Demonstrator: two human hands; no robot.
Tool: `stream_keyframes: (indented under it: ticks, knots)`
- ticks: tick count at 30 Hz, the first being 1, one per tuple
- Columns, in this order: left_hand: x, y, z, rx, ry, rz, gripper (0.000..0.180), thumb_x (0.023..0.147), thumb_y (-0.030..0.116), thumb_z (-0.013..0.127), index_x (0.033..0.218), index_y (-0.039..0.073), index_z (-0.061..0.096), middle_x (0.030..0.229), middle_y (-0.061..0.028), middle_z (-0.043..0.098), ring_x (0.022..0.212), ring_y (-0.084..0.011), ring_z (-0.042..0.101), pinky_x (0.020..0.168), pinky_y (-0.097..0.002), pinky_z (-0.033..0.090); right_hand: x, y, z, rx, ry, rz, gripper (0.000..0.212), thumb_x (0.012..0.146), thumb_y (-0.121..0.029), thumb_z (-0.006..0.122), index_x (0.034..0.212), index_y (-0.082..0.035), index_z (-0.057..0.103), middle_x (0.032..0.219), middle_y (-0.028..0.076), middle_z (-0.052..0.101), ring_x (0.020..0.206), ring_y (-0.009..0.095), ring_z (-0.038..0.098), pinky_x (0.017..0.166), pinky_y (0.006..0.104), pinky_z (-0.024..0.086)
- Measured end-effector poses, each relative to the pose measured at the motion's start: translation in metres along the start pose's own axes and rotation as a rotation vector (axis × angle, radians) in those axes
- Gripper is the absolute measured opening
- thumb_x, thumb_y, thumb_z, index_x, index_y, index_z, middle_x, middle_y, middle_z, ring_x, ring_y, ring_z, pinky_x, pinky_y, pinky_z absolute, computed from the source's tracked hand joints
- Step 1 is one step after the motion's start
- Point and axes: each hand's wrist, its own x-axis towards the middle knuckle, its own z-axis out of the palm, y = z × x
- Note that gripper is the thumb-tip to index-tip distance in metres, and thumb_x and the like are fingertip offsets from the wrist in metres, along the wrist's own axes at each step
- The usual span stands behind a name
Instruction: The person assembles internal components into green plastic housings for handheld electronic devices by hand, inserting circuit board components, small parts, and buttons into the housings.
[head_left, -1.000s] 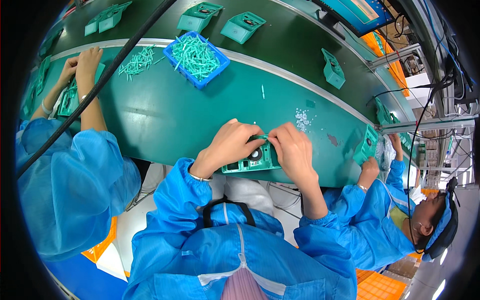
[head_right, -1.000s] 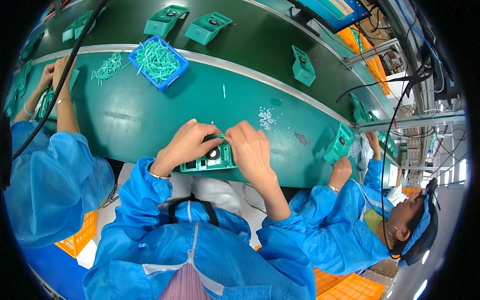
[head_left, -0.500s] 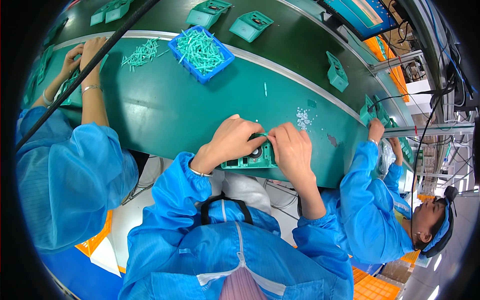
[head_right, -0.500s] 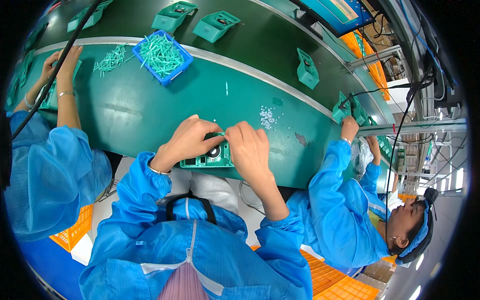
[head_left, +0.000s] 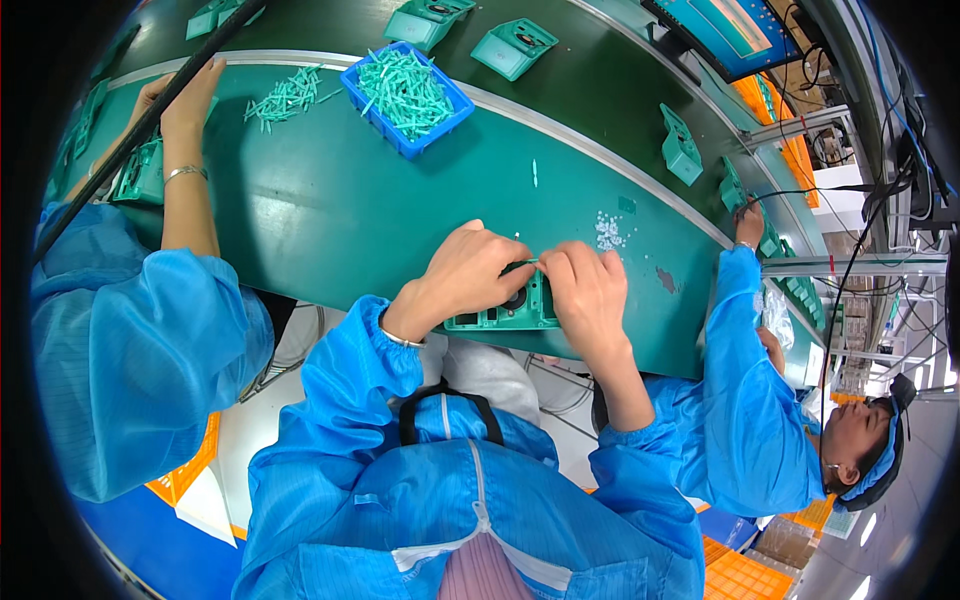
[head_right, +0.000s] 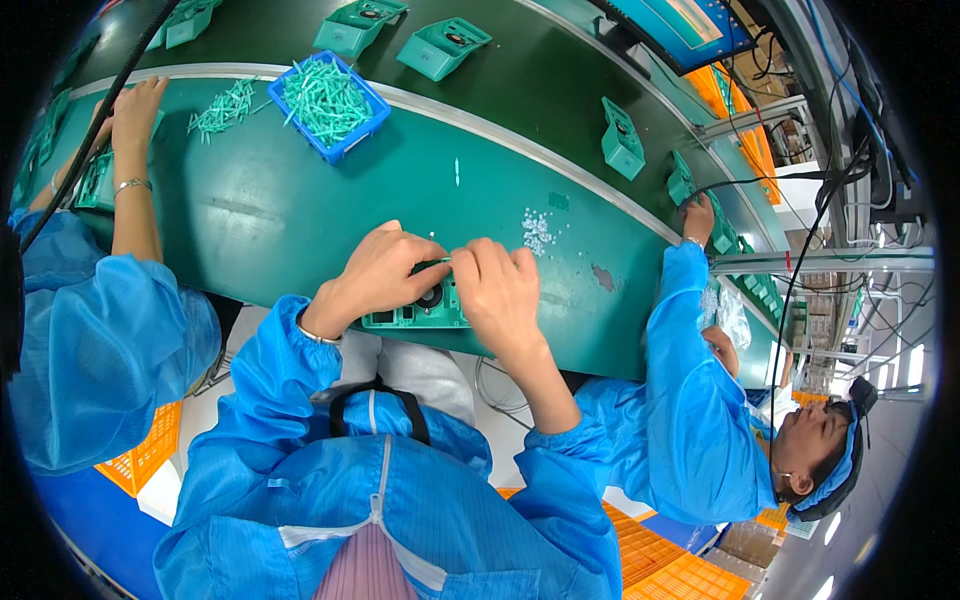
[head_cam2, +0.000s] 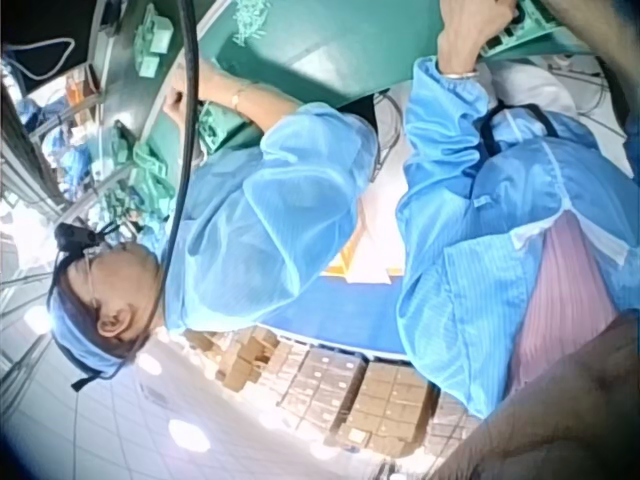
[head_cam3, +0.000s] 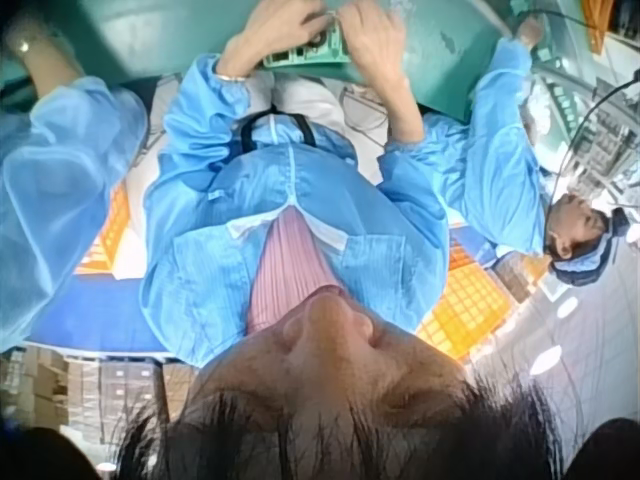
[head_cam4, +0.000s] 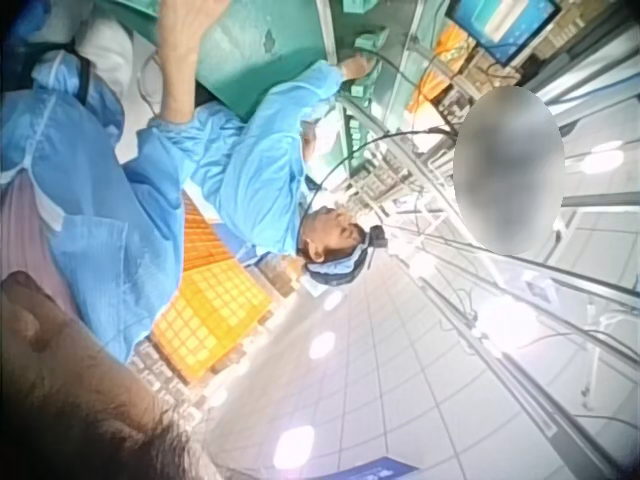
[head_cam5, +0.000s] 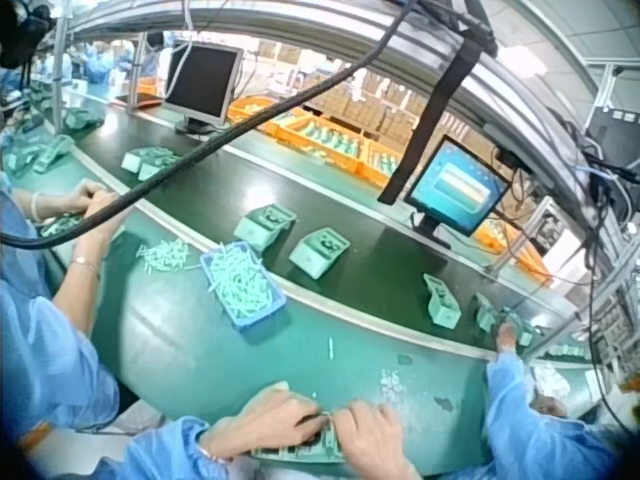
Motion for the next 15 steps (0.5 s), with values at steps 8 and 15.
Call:
stream_keyframes:
  ticks: [8, 15]
  knots:
    - [0.0, 0.0, 0.003, 0.019, -0.014, -0.016, 0.02, 0.094, 0.025, 0.07, 0.092, 0.008, 0.081, 0.079, -0.0129, 0.075, 0.072, -0.032, 0.066, 0.077, -0.0413, 0.043, -0.003, 0.014, -0.007, 0.177, -0.039, 0.111, 0.017, 0.084, -0.013, 0.081, 0.096, -0.011, 0.068, 0.09, 0.002, 0.066, 0.079, 0.02, 0.066, 0.068, 0.0367, 0.041]
    - [0.0, 0.004, 0.004, 0.043, 0.029, -0.007, 0.018, 0.095, 0.025, 0.07, 0.099, 0.011, 0.081, 0.08, -0.0115, 0.076, 0.072, -0.0306, 0.067, 0.077, -0.0408, 0.043, -0.004, 0.012, -0.005, 0.267, -0.019, 0.212, 0.017, 0.082, -0.01, 0.082, 0.095, -0.01, 0.072, 0.091, 0.002, 0.068, 0.079, 0.022, 0.067, 0.068, 0.037, 0.043]
